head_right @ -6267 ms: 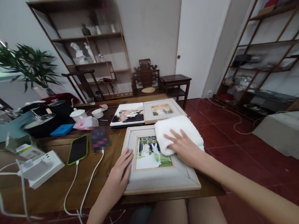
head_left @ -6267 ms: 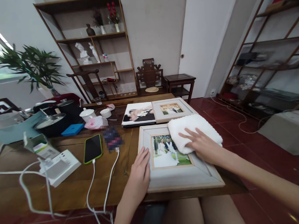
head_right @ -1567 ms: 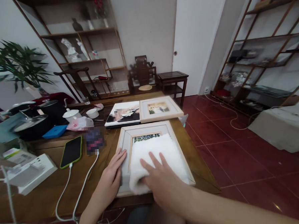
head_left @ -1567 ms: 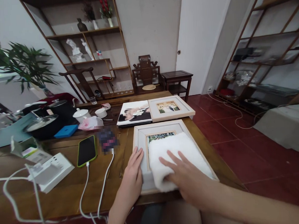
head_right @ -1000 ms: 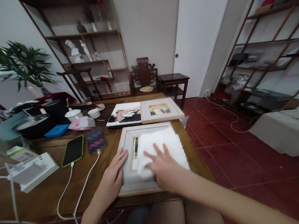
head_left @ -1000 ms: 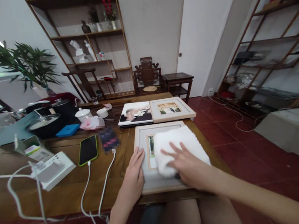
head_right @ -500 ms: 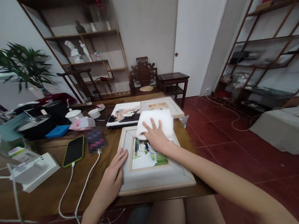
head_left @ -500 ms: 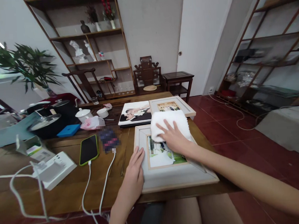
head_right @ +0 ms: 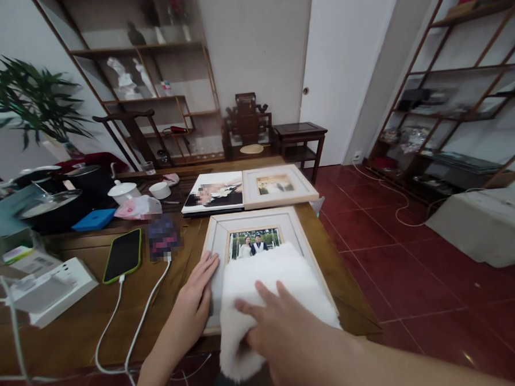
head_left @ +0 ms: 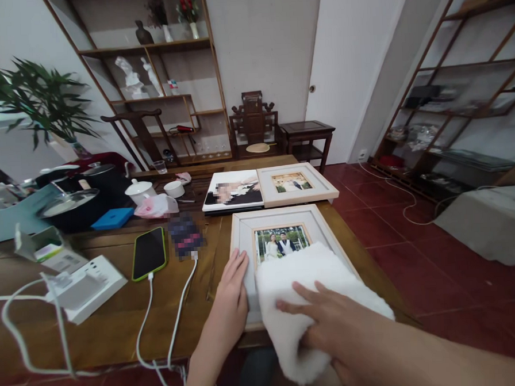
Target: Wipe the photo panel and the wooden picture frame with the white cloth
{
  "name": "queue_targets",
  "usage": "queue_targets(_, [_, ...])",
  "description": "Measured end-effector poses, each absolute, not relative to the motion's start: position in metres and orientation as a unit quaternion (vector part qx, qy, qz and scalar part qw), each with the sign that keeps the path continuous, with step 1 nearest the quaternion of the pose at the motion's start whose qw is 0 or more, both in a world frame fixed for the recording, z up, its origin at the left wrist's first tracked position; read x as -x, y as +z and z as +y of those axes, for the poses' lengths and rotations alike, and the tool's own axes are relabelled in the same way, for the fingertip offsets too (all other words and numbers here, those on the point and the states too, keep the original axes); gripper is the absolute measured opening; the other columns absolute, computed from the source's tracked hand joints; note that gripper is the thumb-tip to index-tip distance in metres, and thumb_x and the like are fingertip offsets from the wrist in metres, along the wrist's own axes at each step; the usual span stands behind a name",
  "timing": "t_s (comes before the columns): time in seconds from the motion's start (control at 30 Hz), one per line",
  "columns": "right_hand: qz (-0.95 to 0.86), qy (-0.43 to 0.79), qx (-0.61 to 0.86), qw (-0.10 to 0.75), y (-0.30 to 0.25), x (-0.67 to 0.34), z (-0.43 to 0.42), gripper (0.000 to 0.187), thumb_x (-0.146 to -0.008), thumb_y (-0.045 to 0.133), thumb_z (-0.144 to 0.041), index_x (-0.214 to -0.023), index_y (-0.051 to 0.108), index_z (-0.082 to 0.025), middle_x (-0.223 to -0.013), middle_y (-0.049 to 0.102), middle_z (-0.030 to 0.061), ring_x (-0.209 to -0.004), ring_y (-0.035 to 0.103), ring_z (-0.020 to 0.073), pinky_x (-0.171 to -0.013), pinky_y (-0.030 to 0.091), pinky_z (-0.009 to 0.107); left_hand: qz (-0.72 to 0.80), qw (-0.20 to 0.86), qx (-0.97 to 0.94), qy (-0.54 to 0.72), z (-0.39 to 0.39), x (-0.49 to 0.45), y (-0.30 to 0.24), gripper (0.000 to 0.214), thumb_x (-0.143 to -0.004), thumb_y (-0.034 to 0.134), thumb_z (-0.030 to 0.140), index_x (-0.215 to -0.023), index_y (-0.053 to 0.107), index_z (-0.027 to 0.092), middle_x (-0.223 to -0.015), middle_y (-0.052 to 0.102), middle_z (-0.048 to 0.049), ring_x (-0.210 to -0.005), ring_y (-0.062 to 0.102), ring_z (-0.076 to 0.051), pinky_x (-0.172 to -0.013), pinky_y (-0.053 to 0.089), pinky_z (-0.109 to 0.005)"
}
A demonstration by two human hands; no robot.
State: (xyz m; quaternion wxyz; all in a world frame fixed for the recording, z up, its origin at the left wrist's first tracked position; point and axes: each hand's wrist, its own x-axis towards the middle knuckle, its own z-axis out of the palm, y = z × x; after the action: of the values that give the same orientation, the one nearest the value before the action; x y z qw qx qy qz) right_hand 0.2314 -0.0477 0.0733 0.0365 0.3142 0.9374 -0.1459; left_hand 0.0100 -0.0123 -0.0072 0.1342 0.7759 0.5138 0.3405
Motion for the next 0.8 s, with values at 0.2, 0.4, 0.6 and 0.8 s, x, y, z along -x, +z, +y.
queue_targets(0.2, [0.923,-0.138,-0.360,0.003,0.074,-0.235,-0.014,0.061,-0.058,0.043,0.002,-0.109,0.064,-0.022,-0.144,0.039,0.0017,-0.135,0.026,0.0287,-0.106,0.028,0.052,0.505,0.141,-0.787,0.325,-0.012,-0.009,-0.004,0.050,-0.085,0.030,0.006,-0.133,0.044,0.012,-0.141,0.042,-0.0146,-0.137,0.028,-0.023,-0.110,0.031,-0.046])
queue_targets(0.4, [0.891,0.053,-0.445,-0.070,0.048,-0.218,0.072,0.070,-0.063,0.038,0.014,-0.120,0.057,-0.020,-0.152,0.019,0.0041,-0.138,0.004,0.0344,-0.107,0.018,0.058,0.504,0.147,-0.784,0.332,-0.014,-0.009,-0.003,0.051,-0.084,0.033,0.005,-0.132,0.045,0.016,-0.141,0.043,-0.0115,-0.137,0.028,-0.022,-0.111,0.031,-0.044])
queue_targets(0.6, [0.905,0.085,-0.416,-0.020,0.052,-0.194,0.089,0.057,-0.072,0.042,0.007,-0.119,0.060,-0.019,-0.151,0.022,0.0043,-0.135,0.006,0.0429,-0.102,0.018,0.067,0.519,0.144,-0.780,0.318,-0.014,-0.012,0.000,0.051,-0.084,0.031,0.005,-0.132,0.044,0.014,-0.141,0.042,-0.0123,-0.137,0.027,-0.021,-0.111,0.031,-0.043])
queue_targets(0.8, [0.920,-0.013,-0.388,0.052,0.057,-0.191,0.018,0.051,-0.069,0.054,-0.003,-0.118,0.060,-0.015,-0.151,0.019,0.0113,-0.132,0.013,0.0489,-0.099,0.022,0.069,0.540,0.137,-0.773,0.304,-0.015,-0.015,0.003,0.050,-0.083,0.030,0.004,-0.131,0.043,0.007,-0.142,0.040,-0.0175,-0.136,0.029,-0.023,-0.110,0.031,-0.045])
